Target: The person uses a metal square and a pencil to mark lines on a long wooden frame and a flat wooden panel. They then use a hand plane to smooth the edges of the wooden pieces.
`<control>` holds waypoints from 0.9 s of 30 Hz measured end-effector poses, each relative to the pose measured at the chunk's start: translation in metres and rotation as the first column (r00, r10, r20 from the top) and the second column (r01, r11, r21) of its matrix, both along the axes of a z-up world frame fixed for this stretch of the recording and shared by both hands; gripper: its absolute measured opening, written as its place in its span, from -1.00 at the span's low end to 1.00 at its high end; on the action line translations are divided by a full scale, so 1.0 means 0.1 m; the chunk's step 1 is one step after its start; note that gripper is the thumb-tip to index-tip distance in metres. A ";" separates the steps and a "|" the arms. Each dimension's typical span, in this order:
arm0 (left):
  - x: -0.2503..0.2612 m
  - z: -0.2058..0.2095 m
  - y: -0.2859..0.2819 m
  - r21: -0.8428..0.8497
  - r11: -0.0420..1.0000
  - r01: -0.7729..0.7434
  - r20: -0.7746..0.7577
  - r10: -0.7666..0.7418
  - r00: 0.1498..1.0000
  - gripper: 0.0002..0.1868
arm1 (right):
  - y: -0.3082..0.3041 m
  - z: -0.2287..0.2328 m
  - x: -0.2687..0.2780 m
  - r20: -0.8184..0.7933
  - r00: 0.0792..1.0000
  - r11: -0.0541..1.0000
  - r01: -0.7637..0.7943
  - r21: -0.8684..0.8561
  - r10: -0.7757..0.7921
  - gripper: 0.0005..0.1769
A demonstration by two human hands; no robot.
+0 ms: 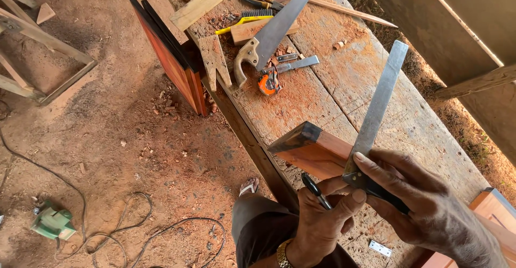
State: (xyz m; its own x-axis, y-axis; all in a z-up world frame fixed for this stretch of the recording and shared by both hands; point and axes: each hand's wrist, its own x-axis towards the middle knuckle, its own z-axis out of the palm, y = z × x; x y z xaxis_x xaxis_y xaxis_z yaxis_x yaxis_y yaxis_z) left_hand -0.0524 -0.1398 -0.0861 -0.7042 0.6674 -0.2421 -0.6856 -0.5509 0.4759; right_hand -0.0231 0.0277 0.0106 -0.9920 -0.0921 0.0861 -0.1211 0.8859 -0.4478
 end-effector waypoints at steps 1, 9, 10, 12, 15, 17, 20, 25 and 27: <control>0.00 0.02 0.00 0.000 1.000 -0.001 0.001 0.001 1.000 -0.71 | 0.02 -0.02 0.02 0.001 1.000 1.000 -0.001 0.000 0.001 -0.27; 0.01 -0.01 0.00 -0.019 1.000 -0.006 -0.029 0.005 1.000 -0.74 | 0.04 -0.05 0.06 -0.014 1.000 1.000 -0.023 0.001 0.023 -0.22; -0.01 0.00 0.00 -0.019 1.000 -0.005 -0.029 0.005 1.000 -0.74 | 0.03 -0.05 0.05 -0.013 1.000 1.000 -0.022 0.002 0.022 -0.22; -0.06 0.01 0.00 -0.005 1.000 0.005 -0.006 -0.005 1.000 -0.71 | 0.02 -0.05 0.04 0.008 1.000 1.000 0.001 -0.018 -0.001 -0.23; -0.14 -0.06 -0.14 -0.010 0.996 -0.090 -0.369 0.079 0.926 -0.64 | 0.01 -0.05 0.01 -0.021 1.000 1.000 -0.014 -0.015 0.013 -0.25; -0.17 -0.25 -0.35 -0.132 0.984 -0.118 -0.381 0.060 0.923 -0.63 | 0.00 -0.05 -0.01 -0.056 0.998 1.000 -0.011 0.020 0.012 -0.27; -0.49 0.02 -0.58 -0.154 0.964 -0.216 -0.425 0.133 0.896 -0.62 | -0.03 0.01 -0.02 -0.086 0.996 0.995 -0.028 0.100 0.037 -0.26; -1.05 0.50 -0.64 0.008 0.955 -0.297 -0.714 0.213 0.667 -0.51 | -0.06 0.00 -0.03 -0.091 0.996 0.983 0.018 0.184 -0.001 -0.23; -1.20 0.53 -0.61 0.017 0.981 -0.195 -0.813 0.127 0.568 -0.45 | 0.00 -0.04 -0.04 -0.057 0.998 0.988 -0.024 0.154 0.034 -0.19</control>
